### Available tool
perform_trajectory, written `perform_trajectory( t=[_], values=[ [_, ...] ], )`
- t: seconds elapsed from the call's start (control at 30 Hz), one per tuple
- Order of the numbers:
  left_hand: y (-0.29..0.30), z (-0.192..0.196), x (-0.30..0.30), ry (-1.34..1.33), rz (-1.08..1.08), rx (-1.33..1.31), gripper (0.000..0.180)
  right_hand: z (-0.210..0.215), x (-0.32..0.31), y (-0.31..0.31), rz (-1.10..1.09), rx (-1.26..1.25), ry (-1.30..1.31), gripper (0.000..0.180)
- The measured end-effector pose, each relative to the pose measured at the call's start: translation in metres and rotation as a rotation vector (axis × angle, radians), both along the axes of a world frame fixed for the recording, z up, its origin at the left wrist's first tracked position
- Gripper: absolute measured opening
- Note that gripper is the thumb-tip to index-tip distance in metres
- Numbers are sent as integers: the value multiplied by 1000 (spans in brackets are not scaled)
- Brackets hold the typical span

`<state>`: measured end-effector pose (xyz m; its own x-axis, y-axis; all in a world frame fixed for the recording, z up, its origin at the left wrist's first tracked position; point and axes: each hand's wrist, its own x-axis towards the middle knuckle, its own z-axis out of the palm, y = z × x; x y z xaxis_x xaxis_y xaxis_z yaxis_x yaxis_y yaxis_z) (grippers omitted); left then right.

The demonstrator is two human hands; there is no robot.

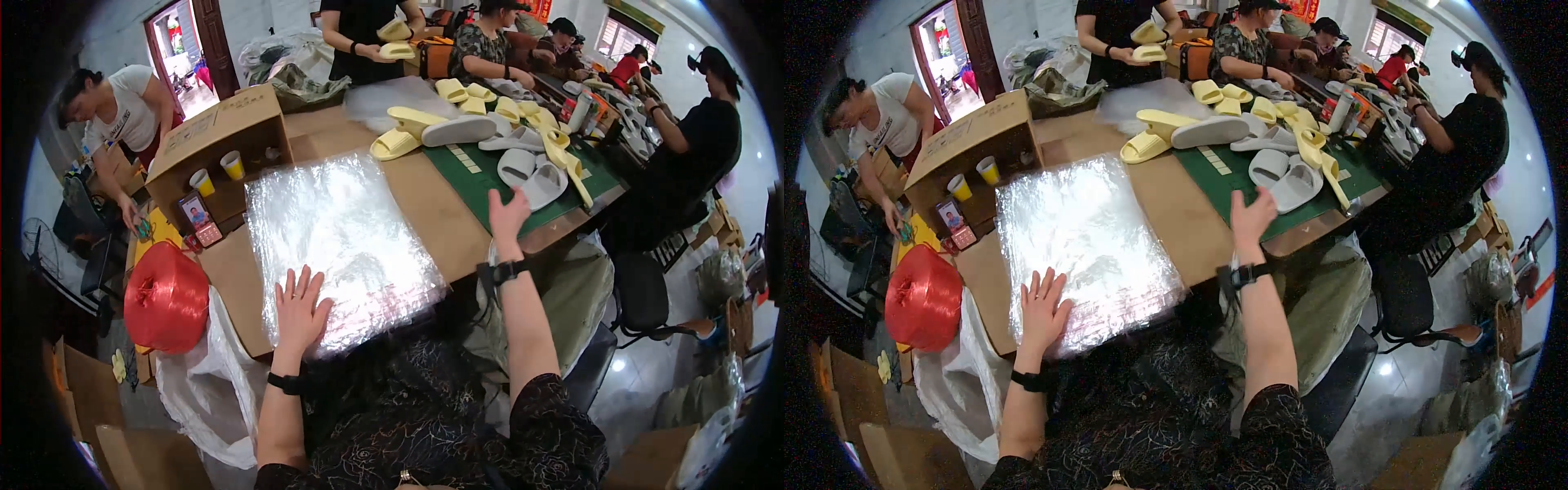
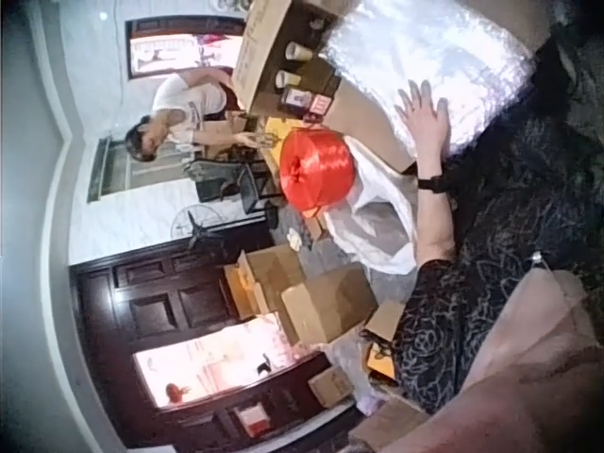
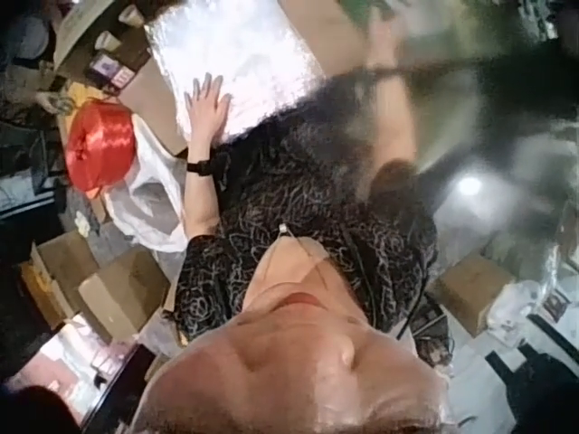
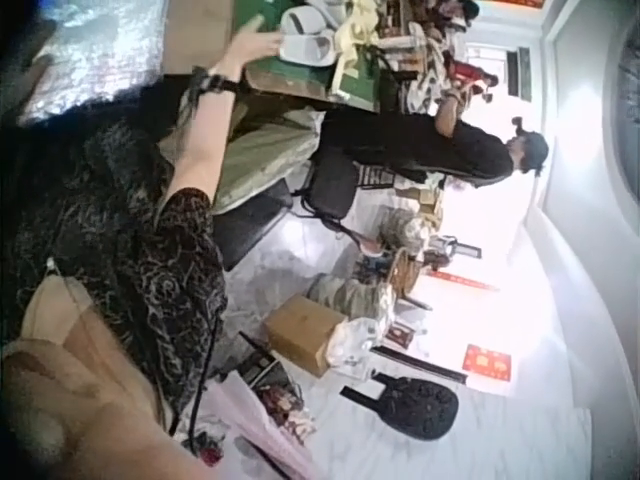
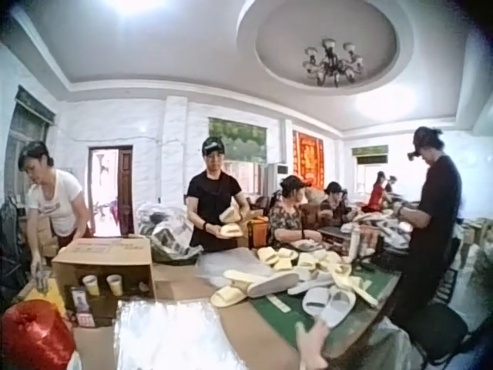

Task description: The recorder is packing multiple pairs of slippers into individual plastic bags at a workstation.

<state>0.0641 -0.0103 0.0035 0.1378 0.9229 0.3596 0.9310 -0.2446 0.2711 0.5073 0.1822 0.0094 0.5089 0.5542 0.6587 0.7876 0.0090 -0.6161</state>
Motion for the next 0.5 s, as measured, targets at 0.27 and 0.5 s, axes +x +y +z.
perform_trajectory(
  t=[0.27, 0.5],
  values=[
    [-5, 2, -5, 29, 8, -33, 53, -9, 70, 57, -392, -589, 253, 112],
    [-8, 3, -3, 0, 30, -35, 55, -36, 81, 70, -393, -485, 358, 94]
  ],
)
